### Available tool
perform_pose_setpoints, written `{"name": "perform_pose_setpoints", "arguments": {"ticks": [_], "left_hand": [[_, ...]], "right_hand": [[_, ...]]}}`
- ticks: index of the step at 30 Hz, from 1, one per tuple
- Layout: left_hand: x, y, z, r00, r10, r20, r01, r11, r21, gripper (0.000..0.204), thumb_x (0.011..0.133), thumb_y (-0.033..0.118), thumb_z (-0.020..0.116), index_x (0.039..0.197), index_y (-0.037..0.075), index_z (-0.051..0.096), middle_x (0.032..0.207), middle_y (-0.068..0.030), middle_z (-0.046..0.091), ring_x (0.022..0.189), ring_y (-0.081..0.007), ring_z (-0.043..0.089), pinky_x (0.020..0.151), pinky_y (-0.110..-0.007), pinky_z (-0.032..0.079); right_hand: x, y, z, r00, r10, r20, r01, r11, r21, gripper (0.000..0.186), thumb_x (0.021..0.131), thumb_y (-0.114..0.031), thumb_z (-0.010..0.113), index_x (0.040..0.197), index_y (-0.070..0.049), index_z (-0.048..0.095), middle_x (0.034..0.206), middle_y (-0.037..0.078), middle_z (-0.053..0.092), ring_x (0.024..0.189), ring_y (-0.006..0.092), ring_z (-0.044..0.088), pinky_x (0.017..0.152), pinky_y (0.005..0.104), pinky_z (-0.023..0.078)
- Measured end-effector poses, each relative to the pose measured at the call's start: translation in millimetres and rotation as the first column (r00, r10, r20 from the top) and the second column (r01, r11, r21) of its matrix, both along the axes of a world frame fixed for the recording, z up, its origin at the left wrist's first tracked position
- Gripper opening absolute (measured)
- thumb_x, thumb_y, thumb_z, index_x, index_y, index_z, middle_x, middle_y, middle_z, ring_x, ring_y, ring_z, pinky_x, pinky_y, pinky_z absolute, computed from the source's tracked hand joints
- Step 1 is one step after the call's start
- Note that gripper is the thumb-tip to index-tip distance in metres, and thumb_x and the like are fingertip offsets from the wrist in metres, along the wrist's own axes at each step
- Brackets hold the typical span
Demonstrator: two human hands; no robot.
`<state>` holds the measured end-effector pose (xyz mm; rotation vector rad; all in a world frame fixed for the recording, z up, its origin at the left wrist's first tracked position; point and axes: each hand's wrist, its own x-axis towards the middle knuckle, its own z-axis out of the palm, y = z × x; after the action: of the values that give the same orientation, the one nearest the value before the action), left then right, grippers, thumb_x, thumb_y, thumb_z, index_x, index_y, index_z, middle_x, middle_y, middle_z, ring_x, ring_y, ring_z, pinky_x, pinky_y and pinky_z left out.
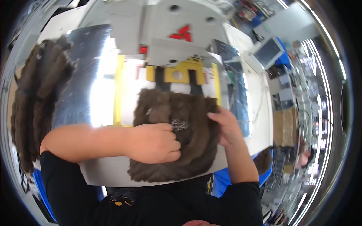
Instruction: Sewing fur strips onto a fabric base using an industrial sewing machine.
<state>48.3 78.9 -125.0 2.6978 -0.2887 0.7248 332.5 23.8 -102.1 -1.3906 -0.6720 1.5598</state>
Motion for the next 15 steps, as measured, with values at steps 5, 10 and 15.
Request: {"name": "perform_pose_setpoints", "arguments": {"ticks": [5, 10, 15], "left_hand": [[-5.0, -10.5, 11.5, 0.993, -0.029, -0.11, 0.049, 0.982, 0.18, 0.014, 0.075, 0.025, 0.062, 0.077, 0.014, 0.053, 0.075, -0.0001, 0.049, 0.071, -0.0181, 0.056, 0.071, -0.034, 0.045], [-3.2, -17.3, 22.3, 0.966, -0.06, -0.25, 0.121, 0.965, 0.234, 0.015, 0.069, 0.023, 0.061, 0.075, 0.012, 0.055, 0.079, -0.0037, 0.056, 0.076, -0.0218, 0.059, 0.077, -0.036, 0.048], [-3.6, -32.1, 15.6, 0.987, 0.161, -0.002, -0.157, 0.97, 0.186, 0.048, 0.084, 0.042, 0.075, 0.116, 0.007, 0.068, 0.139, -0.022, 0.058, 0.113, -0.037, 0.059, 0.101, -0.053, 0.046]], "right_hand": [[-26.4, -20.4, -23.5, 0.97, 0.026, 0.242, -0.078, 0.975, 0.206, 0.034, 0.096, -0.009, 0.065, 0.128, 0.003, 0.065, 0.114, 0.013, 0.075, 0.107, 0.0226, 0.07, 0.093, 0.0388, 0.056], [-26.9, -39.0, 12.4, 0.634, -0.123, 0.763, -0.177, 0.938, 0.298, 0.022, 0.099, -0.006, 0.063, 0.119, 0.0, 0.068, 0.105, 0.012, 0.076, 0.102, 0.0181, 0.07, 0.092, 0.036, 0.053], [15.4, -69.0, 49.5, 0.786, -0.29, 0.545, -0.028, 0.865, 0.501, 0.025, 0.1, -0.002, 0.059, 0.123, -0.001, 0.067, 0.114, 0.008, 0.076, 0.105, 0.0172, 0.069, 0.096, 0.0328, 0.053]]}}
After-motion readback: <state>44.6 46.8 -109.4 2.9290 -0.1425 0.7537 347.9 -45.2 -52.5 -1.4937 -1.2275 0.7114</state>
